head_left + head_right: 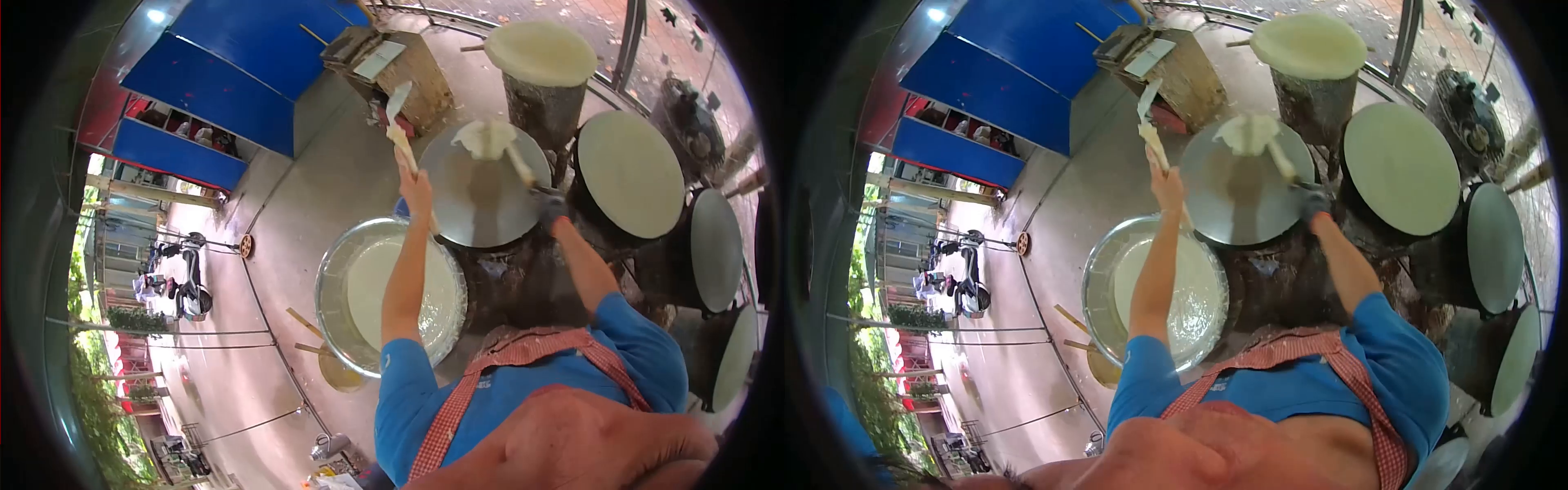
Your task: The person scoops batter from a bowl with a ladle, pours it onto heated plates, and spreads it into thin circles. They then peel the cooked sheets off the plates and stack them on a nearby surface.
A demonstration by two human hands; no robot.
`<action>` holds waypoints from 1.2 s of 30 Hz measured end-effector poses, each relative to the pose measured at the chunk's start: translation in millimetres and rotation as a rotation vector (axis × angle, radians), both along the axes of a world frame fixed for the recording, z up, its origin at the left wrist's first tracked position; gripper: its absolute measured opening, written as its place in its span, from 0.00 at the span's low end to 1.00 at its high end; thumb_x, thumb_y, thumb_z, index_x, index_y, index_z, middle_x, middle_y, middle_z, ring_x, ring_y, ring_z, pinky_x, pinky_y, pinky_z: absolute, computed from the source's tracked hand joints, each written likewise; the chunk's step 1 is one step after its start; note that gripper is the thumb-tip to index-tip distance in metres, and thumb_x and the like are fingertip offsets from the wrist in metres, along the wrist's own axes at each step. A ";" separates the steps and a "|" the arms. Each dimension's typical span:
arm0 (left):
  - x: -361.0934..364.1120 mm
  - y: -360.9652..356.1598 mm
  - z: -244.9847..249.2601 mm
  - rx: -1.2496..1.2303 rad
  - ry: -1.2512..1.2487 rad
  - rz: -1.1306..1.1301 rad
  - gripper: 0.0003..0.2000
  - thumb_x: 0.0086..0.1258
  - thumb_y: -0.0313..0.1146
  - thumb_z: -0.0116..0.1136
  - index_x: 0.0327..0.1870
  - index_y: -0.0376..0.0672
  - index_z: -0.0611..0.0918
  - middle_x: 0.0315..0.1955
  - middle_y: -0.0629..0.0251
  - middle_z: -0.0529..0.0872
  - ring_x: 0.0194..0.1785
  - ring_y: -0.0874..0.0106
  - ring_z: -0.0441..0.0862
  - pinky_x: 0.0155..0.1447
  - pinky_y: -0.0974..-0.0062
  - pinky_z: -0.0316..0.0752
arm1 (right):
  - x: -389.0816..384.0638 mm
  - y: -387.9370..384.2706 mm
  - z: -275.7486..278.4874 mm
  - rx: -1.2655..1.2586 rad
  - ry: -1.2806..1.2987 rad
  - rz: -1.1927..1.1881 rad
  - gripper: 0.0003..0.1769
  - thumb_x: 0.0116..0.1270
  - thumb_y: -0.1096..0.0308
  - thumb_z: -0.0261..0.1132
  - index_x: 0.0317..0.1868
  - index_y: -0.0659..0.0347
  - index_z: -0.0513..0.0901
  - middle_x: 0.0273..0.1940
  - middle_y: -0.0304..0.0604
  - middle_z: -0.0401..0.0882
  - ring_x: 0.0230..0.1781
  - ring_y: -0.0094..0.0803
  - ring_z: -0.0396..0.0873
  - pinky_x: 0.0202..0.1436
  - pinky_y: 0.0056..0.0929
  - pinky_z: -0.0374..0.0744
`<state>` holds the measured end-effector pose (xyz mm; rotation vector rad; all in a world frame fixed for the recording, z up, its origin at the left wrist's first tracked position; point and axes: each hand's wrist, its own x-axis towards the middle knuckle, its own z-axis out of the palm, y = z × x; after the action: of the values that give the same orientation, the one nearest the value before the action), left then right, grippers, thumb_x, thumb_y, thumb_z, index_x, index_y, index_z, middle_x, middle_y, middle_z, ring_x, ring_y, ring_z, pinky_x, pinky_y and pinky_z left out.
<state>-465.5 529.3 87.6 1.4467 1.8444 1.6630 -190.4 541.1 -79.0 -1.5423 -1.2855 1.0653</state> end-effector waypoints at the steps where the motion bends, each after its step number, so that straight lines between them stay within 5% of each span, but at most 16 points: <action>1: -13.9 -10.4 -25.2 0.036 0.167 -0.010 0.34 0.51 0.22 0.44 0.63 0.54 0.54 0.46 0.50 0.74 0.33 0.59 0.77 0.38 0.68 0.71 | -25.4 -5.5 25.8 -0.012 -0.251 0.004 0.19 0.60 0.58 0.48 0.49 0.57 0.73 0.40 0.46 0.77 0.36 0.40 0.75 0.41 0.34 0.72; 2: -20.8 -26.2 -43.4 0.069 0.331 -0.018 0.34 0.51 0.20 0.44 0.63 0.52 0.55 0.49 0.51 0.72 0.32 0.64 0.77 0.37 0.72 0.71 | -39.8 -1.1 47.6 -0.007 -0.411 0.123 0.19 0.59 0.58 0.48 0.48 0.57 0.73 0.40 0.47 0.76 0.38 0.40 0.75 0.43 0.33 0.71; 4: -18.0 -90.9 -41.9 -0.693 -0.272 -0.156 0.34 0.51 0.19 0.45 0.63 0.51 0.54 0.56 0.51 0.65 0.28 0.66 0.77 0.33 0.72 0.72 | -31.7 5.8 92.8 0.105 -0.780 0.413 0.20 0.58 0.57 0.48 0.46 0.59 0.74 0.42 0.49 0.75 0.42 0.41 0.74 0.46 0.33 0.70; 5: -28.7 -123.1 -84.5 -0.546 -0.077 -0.132 0.34 0.51 0.18 0.44 0.63 0.52 0.55 0.53 0.53 0.68 0.23 0.70 0.74 0.28 0.75 0.71 | -11.8 5.1 125.1 0.094 -0.867 0.490 0.20 0.58 0.57 0.49 0.45 0.59 0.74 0.42 0.49 0.75 0.44 0.41 0.73 0.47 0.33 0.70; 7: -33.7 -182.2 -114.7 -0.395 0.114 -0.081 0.34 0.51 0.17 0.43 0.63 0.53 0.55 0.44 0.57 0.74 0.16 0.75 0.69 0.19 0.79 0.67 | 41.9 22.5 63.3 0.307 -0.770 0.263 0.19 0.59 0.51 0.46 0.38 0.53 0.77 0.30 0.51 0.77 0.32 0.46 0.76 0.34 0.39 0.73; 10: -25.9 -231.3 -79.5 -0.705 -0.362 -0.093 0.35 0.50 0.17 0.43 0.63 0.53 0.54 0.30 0.60 0.77 0.14 0.79 0.66 0.17 0.80 0.64 | 6.0 -10.8 33.4 0.042 -0.758 0.099 0.16 0.59 0.54 0.50 0.39 0.54 0.78 0.19 0.47 0.76 0.18 0.41 0.75 0.27 0.33 0.74; 13: -30.3 -238.3 -93.3 -0.613 -0.267 -0.083 0.35 0.50 0.18 0.44 0.63 0.51 0.54 0.30 0.60 0.76 0.13 0.79 0.64 0.16 0.80 0.64 | -46.6 -31.0 35.0 -0.518 0.155 -0.111 0.13 0.59 0.60 0.54 0.39 0.55 0.79 0.22 0.43 0.79 0.21 0.32 0.76 0.28 0.27 0.75; 15: -32.4 -237.1 -91.6 -0.714 -0.246 -0.091 0.35 0.50 0.19 0.44 0.63 0.51 0.54 0.34 0.58 0.77 0.17 0.77 0.68 0.21 0.80 0.67 | -11.6 -6.7 -12.8 0.814 -0.475 0.437 0.11 0.59 0.67 0.53 0.41 0.59 0.77 0.29 0.41 0.80 0.24 0.27 0.76 0.31 0.27 0.76; 18: -48.6 -241.1 -108.4 -0.676 -0.092 -0.091 0.35 0.50 0.19 0.44 0.63 0.49 0.54 0.45 0.54 0.74 0.30 0.71 0.74 0.33 0.79 0.70 | 36.4 -11.3 75.0 -0.250 0.311 0.293 0.16 0.56 0.70 0.53 0.46 0.60 0.74 0.41 0.40 0.77 0.39 0.28 0.75 0.44 0.28 0.73; 19: -47.9 -239.1 -113.6 -0.570 0.015 -0.101 0.35 0.50 0.20 0.44 0.63 0.48 0.54 0.51 0.52 0.70 0.39 0.67 0.76 0.40 0.78 0.71 | 27.4 -7.1 71.3 -0.061 -0.483 0.452 0.15 0.54 0.70 0.55 0.45 0.59 0.75 0.43 0.40 0.76 0.41 0.29 0.75 0.46 0.28 0.72; 21: -51.5 -240.5 -117.9 -0.622 -0.050 -0.089 0.35 0.50 0.20 0.44 0.63 0.48 0.54 0.55 0.51 0.65 0.46 0.65 0.71 0.45 0.78 0.68 | -5.9 -20.9 42.5 -0.052 -0.650 0.458 0.18 0.51 0.67 0.60 0.45 0.54 0.76 0.44 0.38 0.76 0.39 0.27 0.74 0.41 0.26 0.73; 23: -44.5 -238.5 -123.9 -0.665 -0.136 -0.069 0.35 0.49 0.20 0.45 0.63 0.48 0.53 0.59 0.51 0.59 0.54 0.63 0.67 0.51 0.78 0.65 | -11.5 -23.4 40.2 -0.201 -0.034 0.364 0.21 0.50 0.64 0.64 0.47 0.50 0.75 0.42 0.37 0.77 0.35 0.23 0.75 0.34 0.23 0.75; 28: -7.1 -249.2 -66.5 -0.715 -0.138 0.076 0.36 0.49 0.19 0.44 0.63 0.52 0.54 0.39 0.55 0.77 0.19 0.72 0.73 0.22 0.79 0.69 | 40.0 30.8 32.2 -0.070 0.321 0.601 0.17 0.49 0.67 0.65 0.43 0.50 0.78 0.40 0.35 0.76 0.38 0.25 0.73 0.37 0.26 0.73; 31: 2.2 -255.3 -75.7 -0.706 -0.542 0.122 0.35 0.50 0.19 0.44 0.63 0.55 0.54 0.22 0.63 0.75 0.09 0.80 0.62 0.11 0.82 0.58 | 32.3 40.1 48.1 -0.538 0.627 0.102 0.15 0.50 0.66 0.65 0.42 0.52 0.79 0.35 0.36 0.77 0.31 0.23 0.73 0.32 0.24 0.73; 35: 15.8 -278.8 -82.6 -0.675 -0.654 0.144 0.35 0.52 0.19 0.42 0.64 0.54 0.51 0.15 0.67 0.70 0.09 0.81 0.61 0.10 0.83 0.57 | 25.9 34.0 56.2 -0.689 0.400 0.243 0.11 0.50 0.64 0.65 0.37 0.53 0.80 0.26 0.33 0.75 0.23 0.22 0.70 0.26 0.21 0.72; 36: 3.8 -299.9 -118.8 -0.659 -0.430 0.137 0.35 0.53 0.19 0.42 0.64 0.54 0.50 0.13 0.70 0.67 0.09 0.81 0.60 0.10 0.84 0.56 | 37.3 42.5 49.6 -0.644 0.413 0.308 0.11 0.50 0.64 0.65 0.37 0.53 0.80 0.26 0.33 0.76 0.23 0.22 0.70 0.26 0.21 0.72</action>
<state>-461.7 229.3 -31.3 0.6505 1.9818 1.1182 -153.1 583.6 -29.4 -1.4659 -0.9470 2.0245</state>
